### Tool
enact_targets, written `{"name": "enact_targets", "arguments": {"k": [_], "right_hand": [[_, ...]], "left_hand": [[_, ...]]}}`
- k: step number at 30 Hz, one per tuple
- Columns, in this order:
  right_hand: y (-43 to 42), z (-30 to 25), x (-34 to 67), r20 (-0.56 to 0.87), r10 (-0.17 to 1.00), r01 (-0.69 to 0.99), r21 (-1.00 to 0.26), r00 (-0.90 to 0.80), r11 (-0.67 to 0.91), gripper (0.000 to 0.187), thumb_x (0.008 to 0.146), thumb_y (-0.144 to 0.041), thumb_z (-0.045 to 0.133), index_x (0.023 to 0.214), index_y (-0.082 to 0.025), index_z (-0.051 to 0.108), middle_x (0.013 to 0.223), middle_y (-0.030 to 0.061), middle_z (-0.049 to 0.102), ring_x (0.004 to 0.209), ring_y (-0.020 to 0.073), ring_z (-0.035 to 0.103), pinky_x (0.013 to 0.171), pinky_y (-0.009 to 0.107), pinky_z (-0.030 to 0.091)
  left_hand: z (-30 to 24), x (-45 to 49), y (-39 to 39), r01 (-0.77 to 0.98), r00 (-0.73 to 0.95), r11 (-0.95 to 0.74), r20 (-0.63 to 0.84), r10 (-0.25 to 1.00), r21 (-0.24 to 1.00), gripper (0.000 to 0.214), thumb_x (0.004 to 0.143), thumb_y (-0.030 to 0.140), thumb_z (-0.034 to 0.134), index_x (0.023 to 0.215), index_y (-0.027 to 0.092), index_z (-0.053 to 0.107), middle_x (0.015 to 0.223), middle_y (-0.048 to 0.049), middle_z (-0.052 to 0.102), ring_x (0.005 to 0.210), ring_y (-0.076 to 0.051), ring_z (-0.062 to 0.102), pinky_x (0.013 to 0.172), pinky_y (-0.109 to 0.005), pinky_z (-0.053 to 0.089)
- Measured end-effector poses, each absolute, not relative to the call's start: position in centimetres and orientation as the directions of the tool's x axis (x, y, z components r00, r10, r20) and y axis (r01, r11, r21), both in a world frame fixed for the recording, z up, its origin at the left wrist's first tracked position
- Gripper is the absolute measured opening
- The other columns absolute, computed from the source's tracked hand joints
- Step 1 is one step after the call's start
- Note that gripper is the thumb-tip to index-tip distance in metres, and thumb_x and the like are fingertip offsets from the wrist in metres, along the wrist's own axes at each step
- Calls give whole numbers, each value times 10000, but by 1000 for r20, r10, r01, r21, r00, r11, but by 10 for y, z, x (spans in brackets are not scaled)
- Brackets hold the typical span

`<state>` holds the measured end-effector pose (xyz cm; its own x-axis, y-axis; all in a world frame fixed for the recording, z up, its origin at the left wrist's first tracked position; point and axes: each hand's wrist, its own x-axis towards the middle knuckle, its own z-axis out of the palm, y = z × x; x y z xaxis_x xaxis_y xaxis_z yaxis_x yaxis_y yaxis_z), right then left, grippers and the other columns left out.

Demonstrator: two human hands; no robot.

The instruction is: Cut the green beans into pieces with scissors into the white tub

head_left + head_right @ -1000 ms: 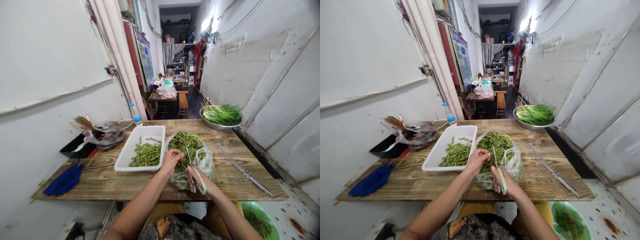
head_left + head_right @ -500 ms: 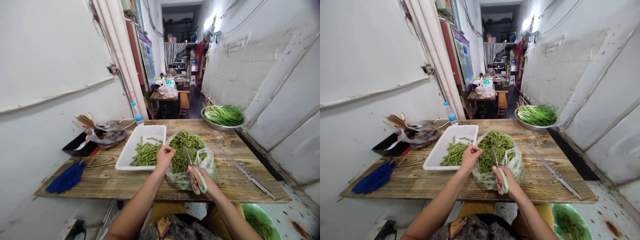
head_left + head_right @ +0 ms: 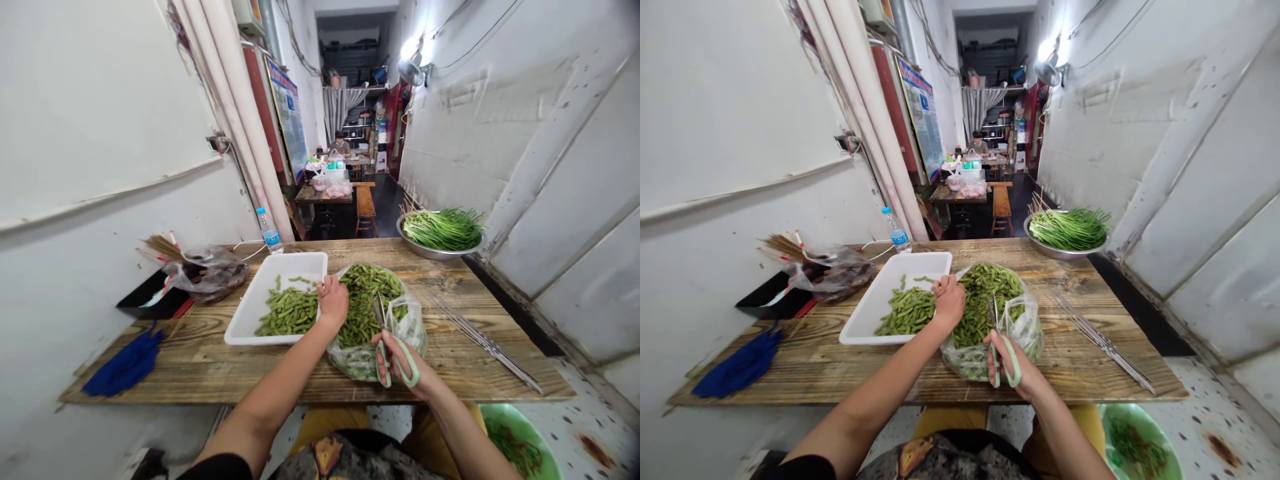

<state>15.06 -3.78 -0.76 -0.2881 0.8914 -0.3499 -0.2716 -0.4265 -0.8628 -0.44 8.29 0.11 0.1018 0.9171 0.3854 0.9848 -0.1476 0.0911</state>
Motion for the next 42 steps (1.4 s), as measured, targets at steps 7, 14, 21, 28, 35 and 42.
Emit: {"name": "enact_targets", "arguments": {"k": [7,14,21,28,35,42], "right_hand": [[-39,-8,154,-342,906,-227,-889,-248,-398,442,770,-630,534,903,-211,499,574,-63,509,411,95,479,378,218,412],[-38,-4,147,-337,914,-122,-921,-225,-369,470,734,-663,546,833,-210,470,567,-68,507,388,77,469,350,189,385],[-35,-12,144,-289,930,-22,-953,-228,-302,453,753,-659,517,808,-213,459,567,-74,477,399,81,449,338,198,383],[-33,-8,142,-259,935,112,-965,-243,-238,402,771,-597,545,744,-211,439,511,-90,444,323,66,414,287,183,343],[-30,-12,140,-259,941,142,-962,-218,-231,407,736,-587,591,695,-219,424,436,-104,402,269,67,371,246,188,331],[-29,-18,143,-257,945,115,-964,-201,-238,409,729,-585,601,685,-216,431,423,-100,408,261,69,366,239,185,309]], "left_hand": [[5,-9,77,790,174,-351,366,914,503,151,827,203,532,825,203,683,936,-76,646,975,-225,522,905,-394,349],[10,-6,57,138,157,-31,9,988,990,229,775,269,581,938,145,684,634,-13,650,571,-139,587,584,-269,472],[10,-5,49,-194,142,163,-137,980,967,240,607,194,754,806,124,640,632,-8,676,581,-126,642,651,-272,528],[14,-5,43,-147,156,190,-167,974,971,217,594,191,774,717,115,613,585,-16,667,538,-128,640,579,-244,523],[19,-7,43,-121,200,264,-237,951,957,169,645,120,723,773,106,613,579,-8,654,504,-109,618,540,-225,504],[20,-8,45,-71,184,256,-240,953,964,145,651,99,712,746,111,603,546,0,631,483,-104,591,505,-213,463]]}}
